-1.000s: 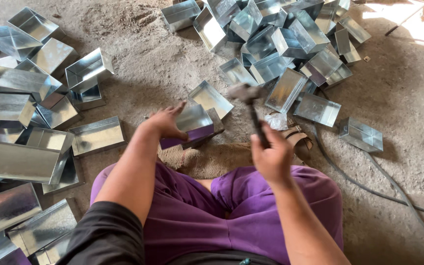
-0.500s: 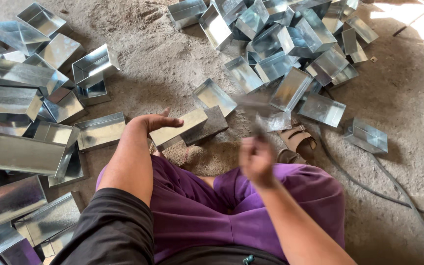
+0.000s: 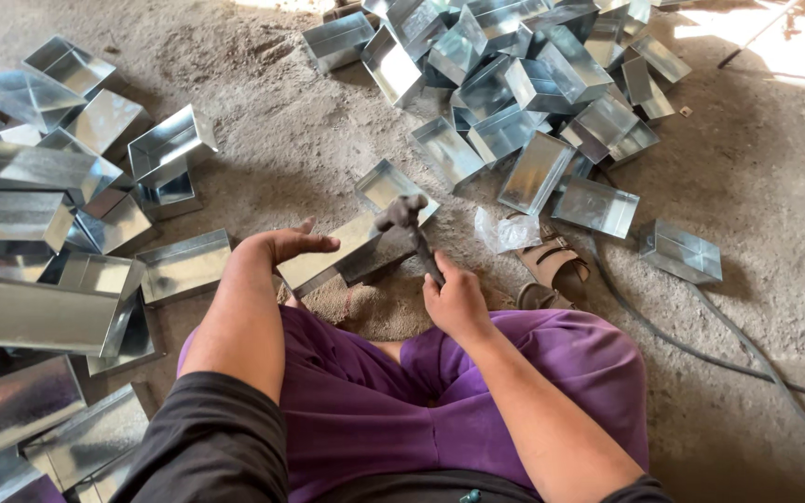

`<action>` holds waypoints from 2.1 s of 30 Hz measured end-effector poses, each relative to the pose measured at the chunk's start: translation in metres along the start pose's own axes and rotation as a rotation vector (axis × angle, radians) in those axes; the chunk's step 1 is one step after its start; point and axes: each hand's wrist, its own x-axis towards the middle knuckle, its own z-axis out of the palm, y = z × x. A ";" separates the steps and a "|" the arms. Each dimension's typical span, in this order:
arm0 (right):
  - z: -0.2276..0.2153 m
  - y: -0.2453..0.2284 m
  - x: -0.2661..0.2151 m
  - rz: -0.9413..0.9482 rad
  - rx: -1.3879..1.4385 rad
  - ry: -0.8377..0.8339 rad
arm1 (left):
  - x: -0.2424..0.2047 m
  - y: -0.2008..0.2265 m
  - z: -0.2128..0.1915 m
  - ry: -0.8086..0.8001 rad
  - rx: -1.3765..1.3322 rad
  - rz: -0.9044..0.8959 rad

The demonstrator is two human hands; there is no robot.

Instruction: The person sits on the floor and repeatedly hammers small rectangular metal boxes with a hammer. They pick up each box, strike it several times, and place it back among a pile of similar metal pieces.

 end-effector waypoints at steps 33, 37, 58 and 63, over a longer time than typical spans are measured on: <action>-0.014 0.041 0.010 0.304 0.211 0.001 | -0.010 0.075 0.077 0.577 0.430 0.120; -0.014 0.043 0.014 0.550 0.616 -0.030 | -0.018 0.087 0.091 0.565 0.447 -0.019; -0.061 0.010 0.008 -0.122 0.147 0.310 | -0.011 0.063 0.066 0.877 0.837 0.750; -0.093 -0.023 0.009 -0.494 0.255 0.564 | -0.007 0.068 0.071 0.817 0.869 0.670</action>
